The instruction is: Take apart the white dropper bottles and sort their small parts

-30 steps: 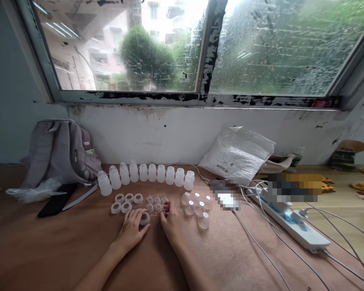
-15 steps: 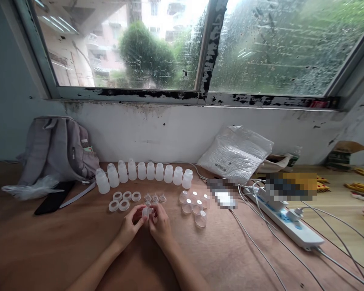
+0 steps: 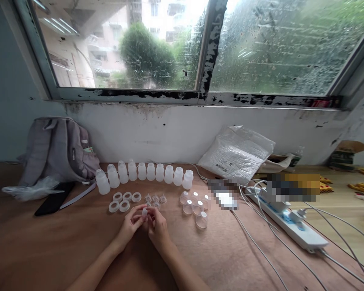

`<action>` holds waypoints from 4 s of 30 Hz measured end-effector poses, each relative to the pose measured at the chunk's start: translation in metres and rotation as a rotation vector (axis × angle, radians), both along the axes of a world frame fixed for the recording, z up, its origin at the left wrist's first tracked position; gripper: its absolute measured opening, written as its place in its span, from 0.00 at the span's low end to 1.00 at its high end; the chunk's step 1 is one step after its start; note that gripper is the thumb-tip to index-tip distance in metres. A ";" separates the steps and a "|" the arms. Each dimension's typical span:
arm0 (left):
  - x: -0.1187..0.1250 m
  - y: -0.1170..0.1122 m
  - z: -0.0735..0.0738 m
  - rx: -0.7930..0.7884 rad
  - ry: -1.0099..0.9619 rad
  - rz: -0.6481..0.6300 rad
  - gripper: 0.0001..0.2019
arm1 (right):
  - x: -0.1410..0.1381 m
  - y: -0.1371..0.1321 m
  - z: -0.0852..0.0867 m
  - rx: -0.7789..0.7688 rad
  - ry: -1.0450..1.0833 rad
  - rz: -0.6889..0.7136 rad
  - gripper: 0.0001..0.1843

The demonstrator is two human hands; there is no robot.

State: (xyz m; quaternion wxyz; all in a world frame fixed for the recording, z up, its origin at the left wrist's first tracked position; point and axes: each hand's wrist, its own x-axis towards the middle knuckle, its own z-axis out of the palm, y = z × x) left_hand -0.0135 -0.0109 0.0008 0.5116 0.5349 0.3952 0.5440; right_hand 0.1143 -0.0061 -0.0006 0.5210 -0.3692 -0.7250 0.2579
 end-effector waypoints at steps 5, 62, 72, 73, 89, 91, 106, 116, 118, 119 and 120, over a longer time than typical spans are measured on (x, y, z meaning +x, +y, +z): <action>0.001 -0.004 0.008 -0.124 -0.146 -0.041 0.22 | 0.001 0.003 0.002 -0.019 0.001 -0.152 0.11; -0.001 -0.008 0.004 0.040 0.395 0.137 0.14 | 0.003 0.003 0.009 -0.275 0.002 -0.039 0.07; -0.002 -0.006 0.000 0.032 0.414 0.167 0.12 | 0.000 0.004 0.003 -0.247 -0.051 -0.054 0.07; -0.002 -0.006 0.000 0.037 0.419 0.172 0.12 | -0.001 0.004 0.003 -0.250 -0.055 -0.056 0.07; -0.001 -0.008 0.007 0.084 0.559 0.192 0.11 | -0.003 0.005 0.003 -0.285 -0.049 -0.069 0.08; 0.000 -0.010 0.009 0.104 0.560 0.181 0.11 | -0.002 0.004 0.005 -0.278 -0.049 -0.056 0.09; -0.001 -0.018 0.011 0.266 0.664 0.138 0.10 | -0.001 0.006 0.003 -0.302 0.023 -0.082 0.02; -0.002 -0.021 0.008 0.384 0.840 0.157 0.11 | -0.004 0.008 -0.002 -0.341 0.084 -0.100 0.06; -0.002 -0.021 0.008 0.428 0.879 0.151 0.12 | -0.004 0.009 -0.003 -0.353 0.109 -0.096 0.07; -0.002 -0.021 0.008 0.447 0.898 0.148 0.12 | -0.003 0.010 -0.003 -0.357 0.118 -0.095 0.07; -0.003 -0.020 0.007 0.463 0.916 0.146 0.12 | -0.003 0.010 -0.004 -0.361 0.122 -0.095 0.07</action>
